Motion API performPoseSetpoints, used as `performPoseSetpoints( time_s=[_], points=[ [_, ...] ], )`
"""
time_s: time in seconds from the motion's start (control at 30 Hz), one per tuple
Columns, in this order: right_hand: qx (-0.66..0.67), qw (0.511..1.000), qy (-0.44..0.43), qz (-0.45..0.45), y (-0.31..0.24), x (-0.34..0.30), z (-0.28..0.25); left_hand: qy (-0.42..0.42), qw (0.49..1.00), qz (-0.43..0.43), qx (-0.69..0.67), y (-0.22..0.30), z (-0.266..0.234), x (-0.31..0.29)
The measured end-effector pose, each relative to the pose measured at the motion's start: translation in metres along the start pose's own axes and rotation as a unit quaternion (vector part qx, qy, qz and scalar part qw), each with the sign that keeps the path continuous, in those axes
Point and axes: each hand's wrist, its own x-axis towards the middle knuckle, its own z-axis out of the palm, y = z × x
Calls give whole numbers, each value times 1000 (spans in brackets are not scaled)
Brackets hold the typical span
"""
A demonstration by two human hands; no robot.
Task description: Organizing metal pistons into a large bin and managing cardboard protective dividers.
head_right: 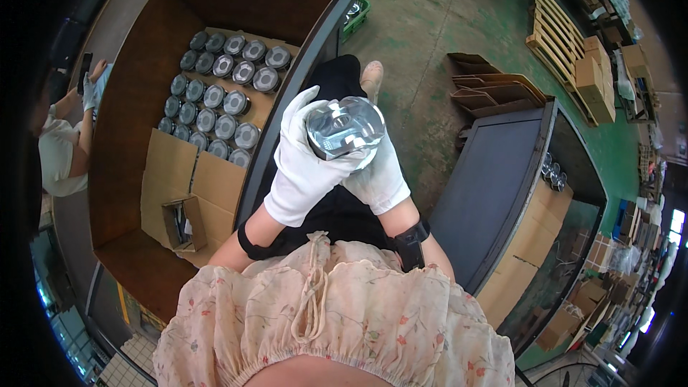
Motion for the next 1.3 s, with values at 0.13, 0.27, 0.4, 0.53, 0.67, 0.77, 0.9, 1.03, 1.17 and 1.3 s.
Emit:
performPoseSetpoints(
  time_s=[0.13, 0.27, 0.4, 0.53, 0.67, 0.77, 0.9, 1.03, 1.17, 1.3],
  points=[
    [-35, 999, -13, -37, 3, 0, 2, -18, 996, 81, 31, 1, -4, 0],
    [-324, 932, -80, -138, 8, 4, -9, -17, 988, 126, 90, 1, -10, -4],
    [33, 996, -28, 72, 13, 20, 16, -51, 995, 34, 79, 15, -44, -16],
    [-67, 994, -34, 73, 51, 30, 47, -41, 991, 18, 125, 3, -88, -17],
    [-298, 946, -78, 100, 88, 48, 72, -17, 989, -96, 115, 15, -166, -14],
    [-574, 810, -110, -41, 94, 69, 62, 21, 951, -213, 223, 6, -226, -21],
    [-813, 468, -150, -310, 96, 102, 16, -74, 838, -397, 366, -65, -282, -17],
    [-875, 301, -176, -336, 110, 105, 11, -166, 763, -435, 449, -245, -291, -88],
    [-890, 259, -177, -331, 110, 107, 8, -158, 772, -476, 390, -324, -242, -141],
    [-894, 255, -177, -322, 112, 111, 8, -140, 802, -480, 327, -345, -199, -186]
  ],
)
